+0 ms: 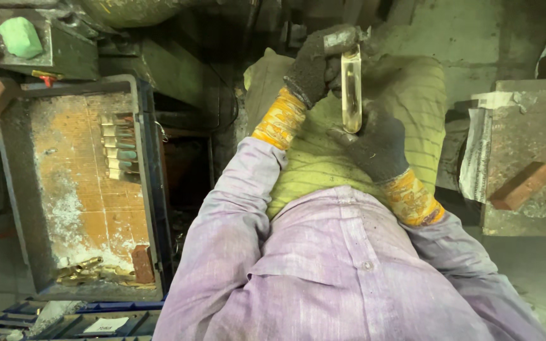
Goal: The person uses a large rotating grinding wheel to polish various brass-colored metal parts, holding them with gloved hands and moving them against the wheel from different angles. They pick up new parts from a bin and place the polished ones into a separate container or onto a surface.
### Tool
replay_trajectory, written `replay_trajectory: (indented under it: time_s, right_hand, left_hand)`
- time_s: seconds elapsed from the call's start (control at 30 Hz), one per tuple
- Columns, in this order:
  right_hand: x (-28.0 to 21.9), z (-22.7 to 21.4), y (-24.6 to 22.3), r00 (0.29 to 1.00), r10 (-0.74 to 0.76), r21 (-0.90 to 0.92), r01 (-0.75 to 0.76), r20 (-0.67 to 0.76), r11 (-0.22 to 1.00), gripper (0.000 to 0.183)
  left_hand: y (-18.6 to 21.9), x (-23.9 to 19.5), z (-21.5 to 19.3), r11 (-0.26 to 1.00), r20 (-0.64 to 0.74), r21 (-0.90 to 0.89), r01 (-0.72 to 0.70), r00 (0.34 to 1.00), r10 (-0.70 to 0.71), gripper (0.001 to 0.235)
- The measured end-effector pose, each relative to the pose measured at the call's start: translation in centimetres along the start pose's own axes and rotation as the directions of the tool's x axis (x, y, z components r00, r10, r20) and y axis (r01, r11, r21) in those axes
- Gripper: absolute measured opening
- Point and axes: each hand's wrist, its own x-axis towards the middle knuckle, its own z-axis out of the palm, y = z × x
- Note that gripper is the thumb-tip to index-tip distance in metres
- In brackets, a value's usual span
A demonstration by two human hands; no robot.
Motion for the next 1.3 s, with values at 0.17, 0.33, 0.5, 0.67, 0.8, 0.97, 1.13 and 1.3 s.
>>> replay_trajectory:
  time_s: [0.17,0.33,0.5,0.67,0.8,0.97,1.13,1.3]
  right_hand:
    - [-0.6,0.5,0.7,0.988,-0.136,0.018,0.137,-0.072,0.99,0.061]
    - [-0.3,0.4,0.6,0.99,-0.129,-0.029,0.128,-0.053,0.991,0.06]
    - [-0.3,0.2,0.3,0.991,-0.132,-0.056,0.129,-0.039,0.99,0.056]
    - [-0.3,0.2,0.3,0.993,-0.104,-0.011,0.103,-0.047,0.995,0.057]
    - [-0.2,0.1,0.2,0.999,-0.035,-0.002,0.035,-0.02,0.999,0.053]
    - [0.4,-0.8,-0.5,0.993,0.108,0.182,-0.097,-0.051,0.979,0.052]
    - [2.0,-2.3,-0.3,0.944,0.308,0.572,-0.317,0.116,0.757,0.049]
    - [3.1,-2.6,1.2,0.927,0.314,0.744,-0.357,0.206,0.565,0.044]
  left_hand:
    - [-0.4,-0.3,-0.5,0.993,0.04,-0.115,0.041,0.999,-0.037,0.032]
    - [-1.0,-0.1,-0.8,0.986,0.03,-0.159,0.055,0.998,-0.051,0.034]
    - [-1.8,0.1,-1.5,0.993,0.013,-0.115,0.018,1.0,-0.017,0.035]
    - [-1.2,-0.2,-1.2,0.986,-0.029,0.157,-0.048,0.998,0.053,0.033]
    - [1.0,-0.5,0.6,0.998,0.004,0.047,-0.033,0.999,0.033,0.032]
    - [4.8,-2.6,2.5,0.989,0.022,0.145,-0.005,1.0,0.002,0.036]
    - [5.7,-3.6,3.1,0.99,-0.037,0.104,0.095,0.995,-0.091,0.031]
    - [3.1,-2.3,0.9,0.987,-0.074,0.077,0.142,0.988,-0.136,0.029]
